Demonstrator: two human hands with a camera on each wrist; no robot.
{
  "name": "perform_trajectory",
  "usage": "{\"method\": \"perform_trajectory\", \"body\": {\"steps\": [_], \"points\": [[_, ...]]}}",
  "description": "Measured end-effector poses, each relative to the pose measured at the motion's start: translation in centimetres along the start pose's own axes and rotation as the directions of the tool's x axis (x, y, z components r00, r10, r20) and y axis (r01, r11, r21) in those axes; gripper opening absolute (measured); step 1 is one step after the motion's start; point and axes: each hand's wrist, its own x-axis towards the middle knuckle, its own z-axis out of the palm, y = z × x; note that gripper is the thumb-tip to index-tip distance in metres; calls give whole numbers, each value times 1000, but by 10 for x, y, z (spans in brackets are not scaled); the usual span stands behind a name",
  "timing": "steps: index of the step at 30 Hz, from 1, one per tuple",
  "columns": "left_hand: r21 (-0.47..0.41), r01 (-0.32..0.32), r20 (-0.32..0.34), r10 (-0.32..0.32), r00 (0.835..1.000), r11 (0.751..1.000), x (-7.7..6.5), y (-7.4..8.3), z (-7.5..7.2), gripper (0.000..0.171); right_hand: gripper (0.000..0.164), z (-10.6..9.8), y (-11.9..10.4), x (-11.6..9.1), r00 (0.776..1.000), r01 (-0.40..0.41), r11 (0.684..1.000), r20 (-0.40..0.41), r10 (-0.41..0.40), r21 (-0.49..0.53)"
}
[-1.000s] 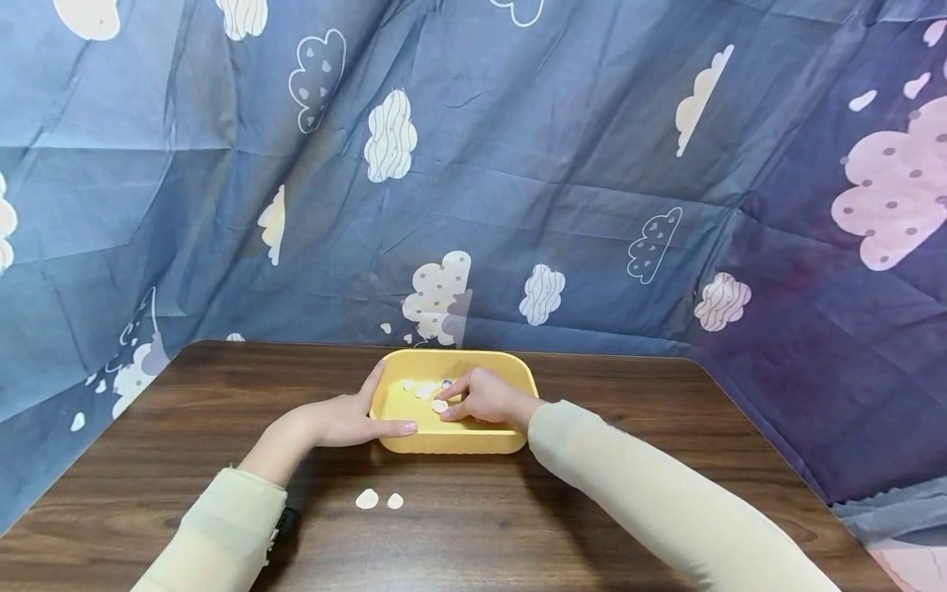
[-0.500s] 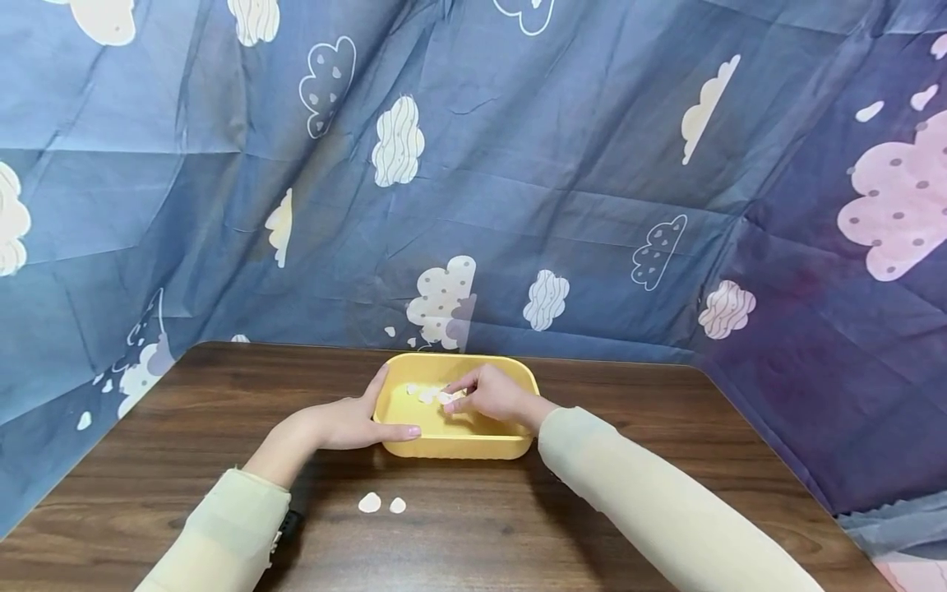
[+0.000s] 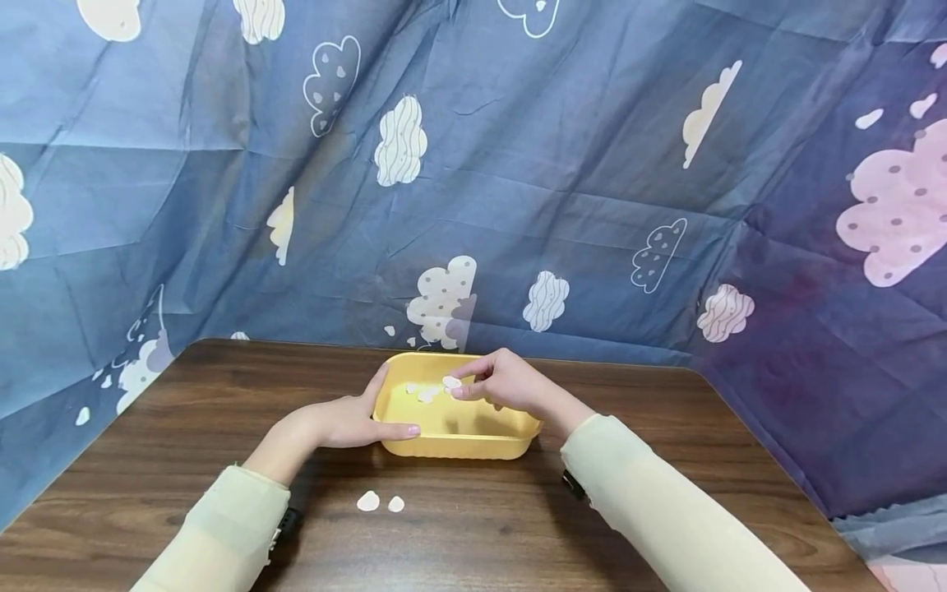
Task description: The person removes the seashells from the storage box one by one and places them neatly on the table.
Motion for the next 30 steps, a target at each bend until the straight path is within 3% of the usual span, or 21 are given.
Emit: {"method": "perform_trajectory", "body": {"steps": [5,11,15,23,26,30], "points": [[-6,15,7,-15,1000,1000,-1,-4,1,136,28,3,-11,-22,999,45,999,-24,-45,-15],[-14,7,14,-6,1000,1000,4,-3,-5,135,31,2,-19,-49,990,116,992,-90,-111,53],[-7,12,14,-12,1000,1000,4,-4,-4,135,33,5,-19,-63,989,133,988,-70,-128,79],[-15,2,8,-2,1000,1000,1,-1,-5,134,25,13,-30,-76,983,167,985,71,-171,50],[-10,-2,3,2,1000,1000,2,0,-4,135,19,20,-32,-79,955,227,974,200,-221,-9],[-12,-2,3,2,1000,1000,2,1,-3,135,16,32,-29,-81,893,296,954,371,-256,-54]]}}
